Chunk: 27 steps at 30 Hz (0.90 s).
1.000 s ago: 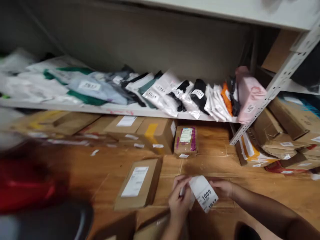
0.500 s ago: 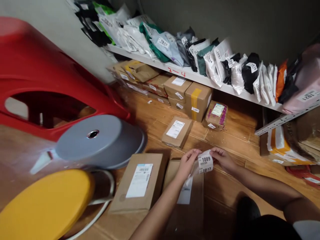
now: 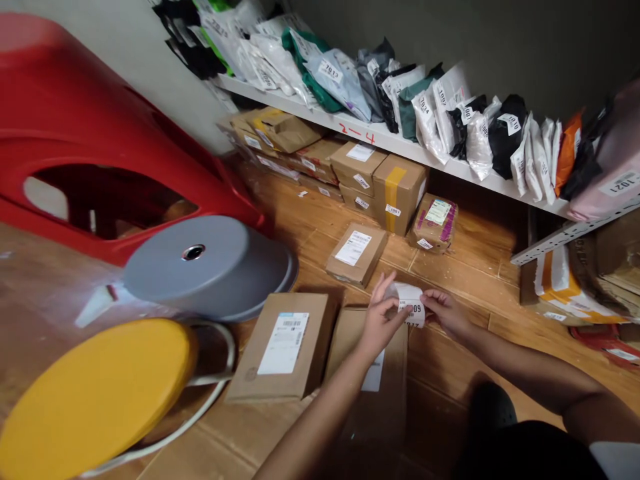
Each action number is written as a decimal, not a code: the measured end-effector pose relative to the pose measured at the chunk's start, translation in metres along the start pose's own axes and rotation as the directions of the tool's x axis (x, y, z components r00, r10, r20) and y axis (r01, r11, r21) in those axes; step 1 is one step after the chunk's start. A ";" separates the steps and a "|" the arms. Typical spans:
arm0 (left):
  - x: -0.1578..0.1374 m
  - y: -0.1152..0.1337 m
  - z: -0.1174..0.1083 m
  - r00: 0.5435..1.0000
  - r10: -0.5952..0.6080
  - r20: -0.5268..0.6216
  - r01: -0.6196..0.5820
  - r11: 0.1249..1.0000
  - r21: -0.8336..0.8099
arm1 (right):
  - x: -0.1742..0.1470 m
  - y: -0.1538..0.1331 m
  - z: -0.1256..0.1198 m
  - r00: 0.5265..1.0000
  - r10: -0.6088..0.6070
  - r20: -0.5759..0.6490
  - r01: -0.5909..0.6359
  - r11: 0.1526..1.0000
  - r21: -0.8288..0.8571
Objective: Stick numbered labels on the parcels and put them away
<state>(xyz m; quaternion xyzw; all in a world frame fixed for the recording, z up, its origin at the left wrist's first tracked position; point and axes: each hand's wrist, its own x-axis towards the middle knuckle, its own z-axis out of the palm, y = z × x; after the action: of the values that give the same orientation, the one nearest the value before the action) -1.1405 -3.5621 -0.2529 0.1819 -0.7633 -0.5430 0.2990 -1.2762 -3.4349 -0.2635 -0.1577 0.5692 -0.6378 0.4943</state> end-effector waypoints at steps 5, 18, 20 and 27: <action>-0.042 0.029 -0.023 0.984 -0.145 0.106 0.147 0.989 -0.014 | -0.016 0.006 0.015 0.993 -0.002 0.117 0.007 0.999 -0.042; -0.156 0.009 -0.104 0.495 -0.863 0.104 0.847 0.452 -0.279 | -0.045 0.127 0.131 0.964 0.234 0.125 -0.161 0.892 -0.421; -0.175 -0.011 -0.105 0.499 -0.863 0.076 0.855 0.476 -0.207 | -0.052 0.154 0.134 0.959 0.284 0.021 -0.258 0.897 -0.359; -0.212 -0.056 -0.109 0.385 -0.895 0.224 0.895 0.302 -0.328 | -0.058 0.183 0.142 0.950 0.276 -0.148 -0.306 0.915 -0.261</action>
<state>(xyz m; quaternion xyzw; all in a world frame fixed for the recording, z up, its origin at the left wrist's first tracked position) -0.9117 -3.5324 -0.3345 0.5097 -0.4046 -0.7589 -0.0225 -1.0583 -3.4435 -0.3611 -0.1048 0.6970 -0.4774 0.5248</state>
